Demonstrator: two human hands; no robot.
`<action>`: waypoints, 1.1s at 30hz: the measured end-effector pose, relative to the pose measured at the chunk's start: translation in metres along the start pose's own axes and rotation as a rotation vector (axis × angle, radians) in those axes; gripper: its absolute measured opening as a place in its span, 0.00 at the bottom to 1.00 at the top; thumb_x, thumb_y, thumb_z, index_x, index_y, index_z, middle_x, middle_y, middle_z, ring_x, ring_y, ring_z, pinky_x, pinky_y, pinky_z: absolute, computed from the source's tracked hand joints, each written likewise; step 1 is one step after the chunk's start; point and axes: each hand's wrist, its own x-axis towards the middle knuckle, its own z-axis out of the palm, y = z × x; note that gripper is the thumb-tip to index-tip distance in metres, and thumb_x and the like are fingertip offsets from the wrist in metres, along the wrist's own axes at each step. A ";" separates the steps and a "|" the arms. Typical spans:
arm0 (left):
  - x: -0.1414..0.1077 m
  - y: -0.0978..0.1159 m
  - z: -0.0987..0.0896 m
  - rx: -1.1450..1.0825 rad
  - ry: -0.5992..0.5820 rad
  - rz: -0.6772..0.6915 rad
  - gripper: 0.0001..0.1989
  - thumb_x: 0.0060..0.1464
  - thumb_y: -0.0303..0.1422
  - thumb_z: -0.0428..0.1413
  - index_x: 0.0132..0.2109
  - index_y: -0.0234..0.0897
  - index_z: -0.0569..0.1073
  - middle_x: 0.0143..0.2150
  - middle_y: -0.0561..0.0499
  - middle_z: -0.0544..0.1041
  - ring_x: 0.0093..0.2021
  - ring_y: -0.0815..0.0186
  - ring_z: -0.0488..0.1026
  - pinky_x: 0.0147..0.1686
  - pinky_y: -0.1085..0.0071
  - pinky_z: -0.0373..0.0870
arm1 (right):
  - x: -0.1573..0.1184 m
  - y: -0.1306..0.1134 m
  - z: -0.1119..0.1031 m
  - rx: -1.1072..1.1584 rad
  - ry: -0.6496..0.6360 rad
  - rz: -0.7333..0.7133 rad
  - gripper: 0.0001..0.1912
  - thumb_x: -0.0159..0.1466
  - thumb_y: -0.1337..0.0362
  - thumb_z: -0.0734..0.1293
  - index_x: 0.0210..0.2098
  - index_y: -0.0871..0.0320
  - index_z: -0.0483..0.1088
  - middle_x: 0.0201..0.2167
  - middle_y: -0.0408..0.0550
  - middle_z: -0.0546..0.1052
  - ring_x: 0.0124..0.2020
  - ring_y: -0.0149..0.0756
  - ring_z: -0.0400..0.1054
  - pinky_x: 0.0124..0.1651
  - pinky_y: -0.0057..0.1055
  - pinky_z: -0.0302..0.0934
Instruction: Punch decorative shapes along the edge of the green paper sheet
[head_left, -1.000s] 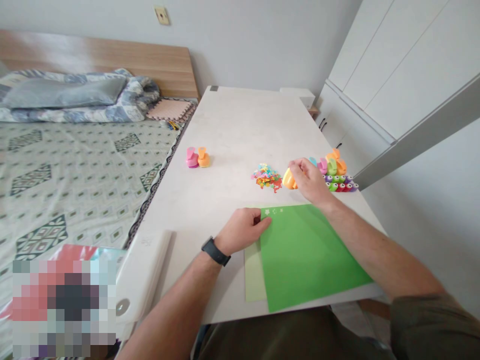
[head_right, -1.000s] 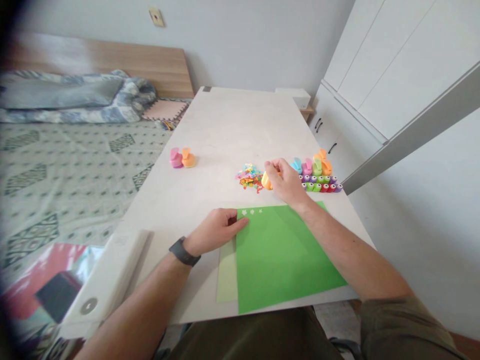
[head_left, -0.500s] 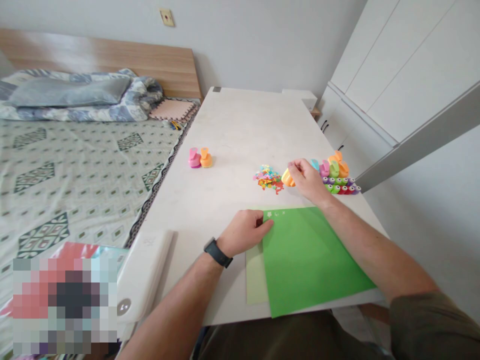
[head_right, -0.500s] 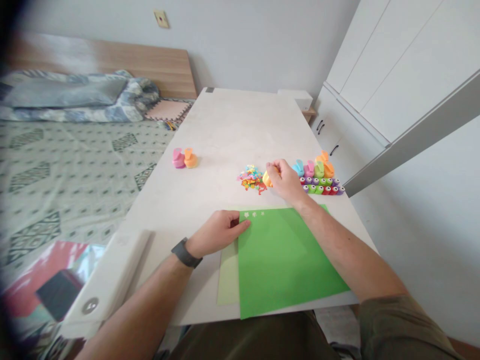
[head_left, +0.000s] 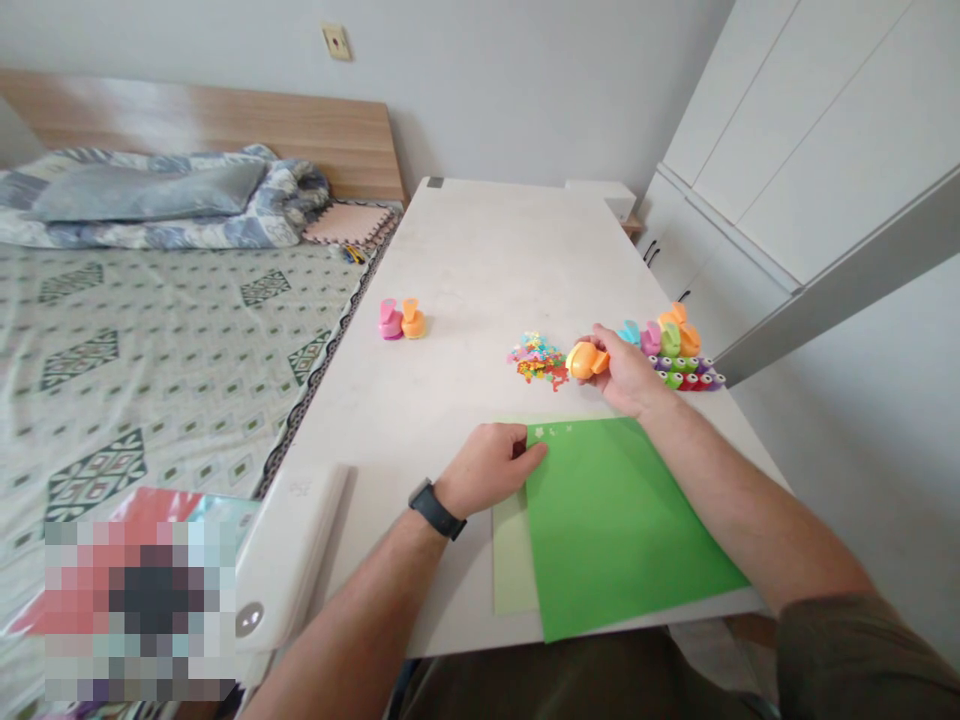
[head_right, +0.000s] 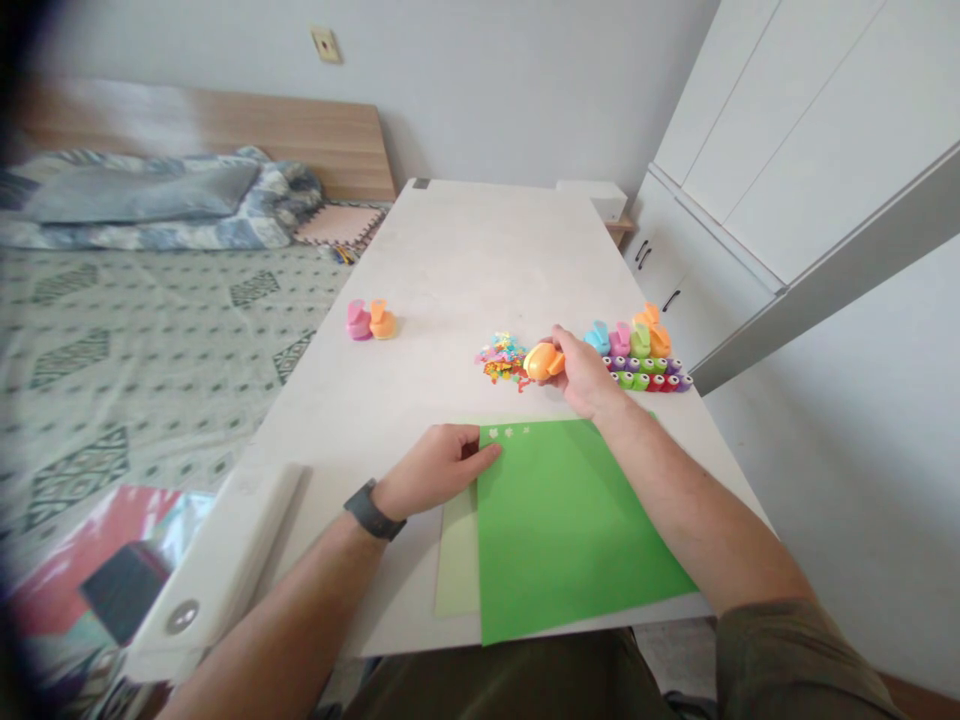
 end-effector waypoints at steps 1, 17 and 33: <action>0.000 0.000 0.000 0.001 0.003 0.000 0.22 0.62 0.46 0.51 0.24 0.37 0.62 0.20 0.57 0.60 0.22 0.72 0.54 0.25 0.70 0.47 | 0.000 0.000 -0.001 0.010 -0.007 0.007 0.17 0.66 0.48 0.66 0.32 0.55 0.68 0.28 0.47 0.76 0.27 0.37 0.71 0.22 0.30 0.64; 0.000 0.000 0.000 0.017 -0.002 -0.005 0.22 0.62 0.46 0.51 0.24 0.37 0.62 0.21 0.56 0.61 0.23 0.71 0.55 0.25 0.70 0.46 | -0.008 -0.010 -0.006 0.129 -0.172 0.163 0.14 0.65 0.54 0.63 0.32 0.58 0.71 0.25 0.51 0.77 0.24 0.36 0.70 0.18 0.27 0.60; 0.000 -0.001 0.001 0.038 0.002 0.007 0.22 0.62 0.45 0.51 0.24 0.37 0.62 0.20 0.56 0.61 0.22 0.72 0.55 0.25 0.70 0.46 | -0.021 -0.013 -0.015 0.169 -0.253 0.132 0.13 0.65 0.57 0.60 0.35 0.60 0.71 0.24 0.52 0.79 0.19 0.38 0.71 0.10 0.26 0.52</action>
